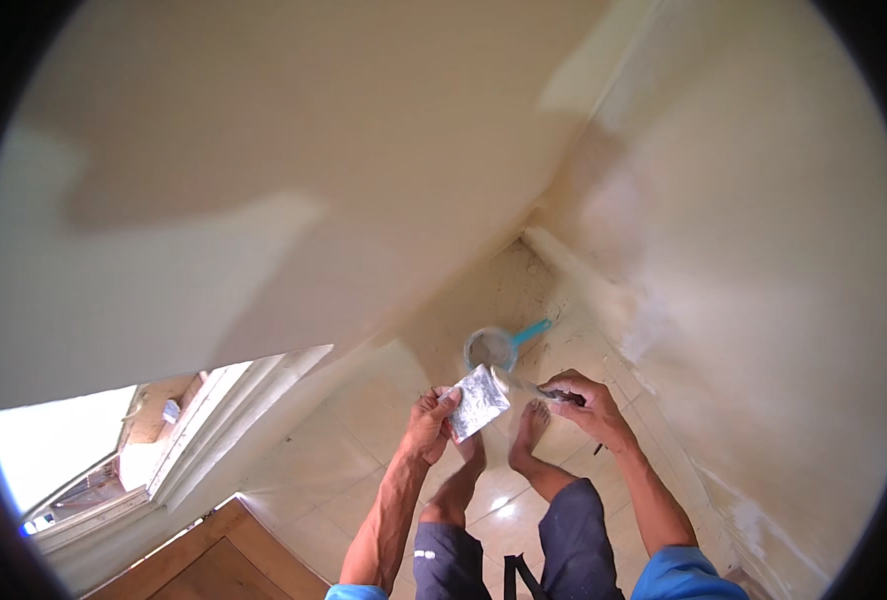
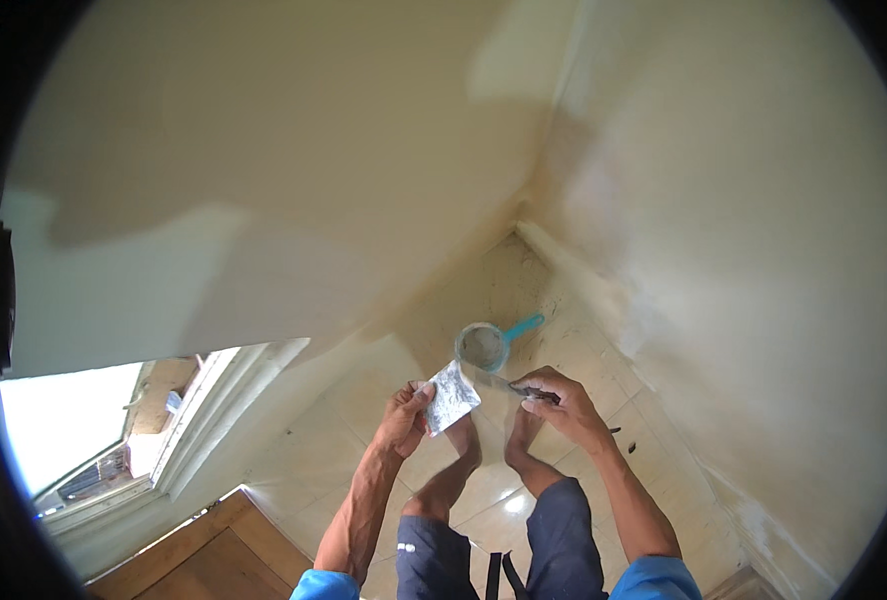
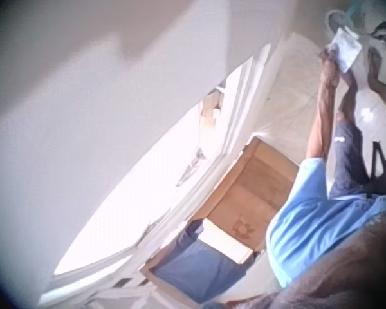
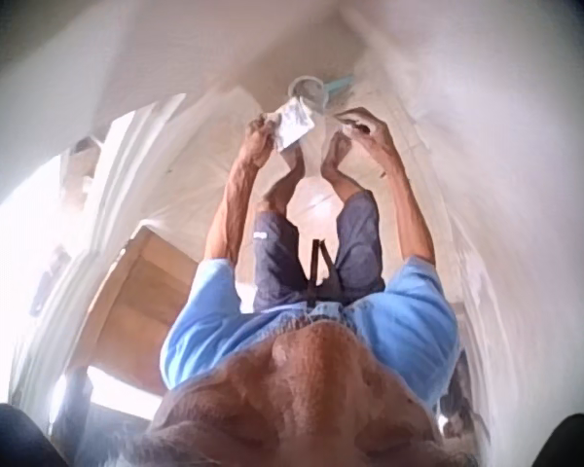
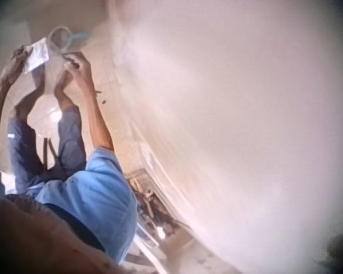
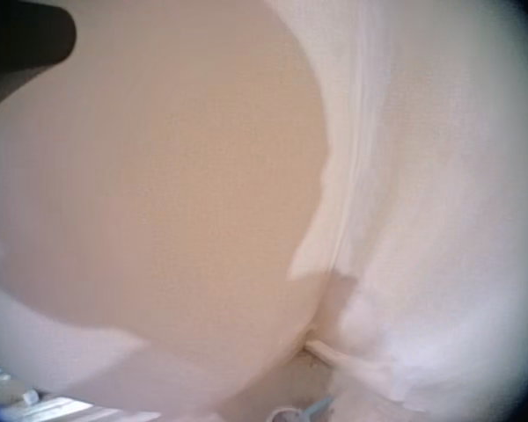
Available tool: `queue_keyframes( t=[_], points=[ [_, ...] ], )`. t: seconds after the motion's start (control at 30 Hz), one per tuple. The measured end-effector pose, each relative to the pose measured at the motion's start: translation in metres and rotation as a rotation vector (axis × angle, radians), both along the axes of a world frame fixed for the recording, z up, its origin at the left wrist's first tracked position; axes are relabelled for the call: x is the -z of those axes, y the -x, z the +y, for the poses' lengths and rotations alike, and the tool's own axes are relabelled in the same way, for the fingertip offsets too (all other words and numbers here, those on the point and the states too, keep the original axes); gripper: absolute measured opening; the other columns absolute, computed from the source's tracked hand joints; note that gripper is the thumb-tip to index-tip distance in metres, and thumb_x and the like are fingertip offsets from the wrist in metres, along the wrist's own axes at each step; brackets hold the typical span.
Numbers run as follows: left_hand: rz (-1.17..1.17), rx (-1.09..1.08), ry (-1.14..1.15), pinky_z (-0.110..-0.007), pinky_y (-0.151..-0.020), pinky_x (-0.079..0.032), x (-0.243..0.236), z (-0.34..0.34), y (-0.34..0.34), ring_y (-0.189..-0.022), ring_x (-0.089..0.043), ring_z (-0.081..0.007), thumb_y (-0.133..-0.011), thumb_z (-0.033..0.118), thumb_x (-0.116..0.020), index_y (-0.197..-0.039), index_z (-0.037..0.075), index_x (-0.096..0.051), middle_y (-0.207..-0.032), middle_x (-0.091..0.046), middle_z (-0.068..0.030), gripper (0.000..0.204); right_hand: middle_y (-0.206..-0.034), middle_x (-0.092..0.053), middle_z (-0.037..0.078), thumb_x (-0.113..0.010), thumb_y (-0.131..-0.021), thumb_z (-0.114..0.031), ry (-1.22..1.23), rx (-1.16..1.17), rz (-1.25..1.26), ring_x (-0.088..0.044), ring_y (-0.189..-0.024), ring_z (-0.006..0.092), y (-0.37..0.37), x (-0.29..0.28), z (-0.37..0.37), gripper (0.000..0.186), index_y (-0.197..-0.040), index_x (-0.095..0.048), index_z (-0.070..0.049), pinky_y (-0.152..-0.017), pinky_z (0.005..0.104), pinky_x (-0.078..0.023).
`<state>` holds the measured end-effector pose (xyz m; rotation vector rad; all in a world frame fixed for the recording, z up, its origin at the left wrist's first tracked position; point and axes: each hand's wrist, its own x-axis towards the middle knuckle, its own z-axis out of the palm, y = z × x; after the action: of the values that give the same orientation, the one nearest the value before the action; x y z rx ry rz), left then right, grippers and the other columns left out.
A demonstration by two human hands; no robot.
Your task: The person applies plaster to a wall corner using a putty knife and a small scraper, dipping the tool into a bucket of plastering material.
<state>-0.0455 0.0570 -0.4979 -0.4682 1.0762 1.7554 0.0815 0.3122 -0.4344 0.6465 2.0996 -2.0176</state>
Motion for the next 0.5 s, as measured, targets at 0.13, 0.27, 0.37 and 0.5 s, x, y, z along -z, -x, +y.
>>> queue_keyframes(
  t=[0.13, 0.27, 0.37, 0.5],
  points=[
    [0.041, -0.104, -0.118, -0.023, -0.057, -0.050, -0.132, 0.029, 0.014, -0.066, -0.060, -0.0088, -0.093, 0.013, -0.066, -0.099, 0.003, -0.055, -0.083, -0.064, -0.0034, 0.016, -0.104, -0.062, 0.003, -0.070, -0.076, 0.005, -0.567, -0.146, 0.307, -0.060, -0.097, 0.0217, 0.015, -0.118, 0.017, 0.037, -0.109, -0.071, -0.012, -0.082, 0.0343, -0.049],
    [0.209, -0.123, -0.148, -0.023, -0.059, -0.051, -0.232, 0.037, 0.021, -0.067, -0.061, -0.0084, -0.092, 0.009, -0.066, -0.099, 0.003, -0.052, -0.083, -0.063, -0.0034, 0.016, -0.097, -0.063, -0.002, -0.071, -0.073, -0.001, -0.877, -0.208, 0.451, -0.059, -0.091, 0.0205, 0.023, -0.226, 0.038, 0.036, -0.105, -0.073, -0.018, -0.076, 0.0362, -0.045],
    [0.271, -0.168, -0.182, -0.023, -0.059, -0.051, -0.296, 0.040, 0.015, -0.068, -0.061, -0.0084, -0.092, 0.007, -0.066, -0.100, 0.003, -0.051, -0.083, -0.063, -0.0035, 0.017, -0.095, -0.063, -0.004, -0.071, -0.074, -0.002, -1.035, -0.211, 0.443, -0.058, -0.089, 0.0188, 0.019, -0.286, 0.049, 0.032, -0.101, -0.073, -0.019, -0.075, 0.0356, -0.043],
    [0.388, -0.224, -0.198, -0.023, -0.059, -0.051, -0.378, 0.047, 0.012, -0.067, -0.061, -0.0086, -0.092, 0.007, -0.066, -0.100, 0.002, -0.050, -0.082, -0.063, -0.0037, 0.018, -0.094, -0.063, -0.004, -0.069, -0.075, -0.004, -1.205, -0.170, 0.426, -0.058, -0.088, 0.0175, -0.009, -0.352, 0.064, 0.027, -0.097, -0.074, -0.019, -0.076, 0.0353, -0.043]
  ],
)
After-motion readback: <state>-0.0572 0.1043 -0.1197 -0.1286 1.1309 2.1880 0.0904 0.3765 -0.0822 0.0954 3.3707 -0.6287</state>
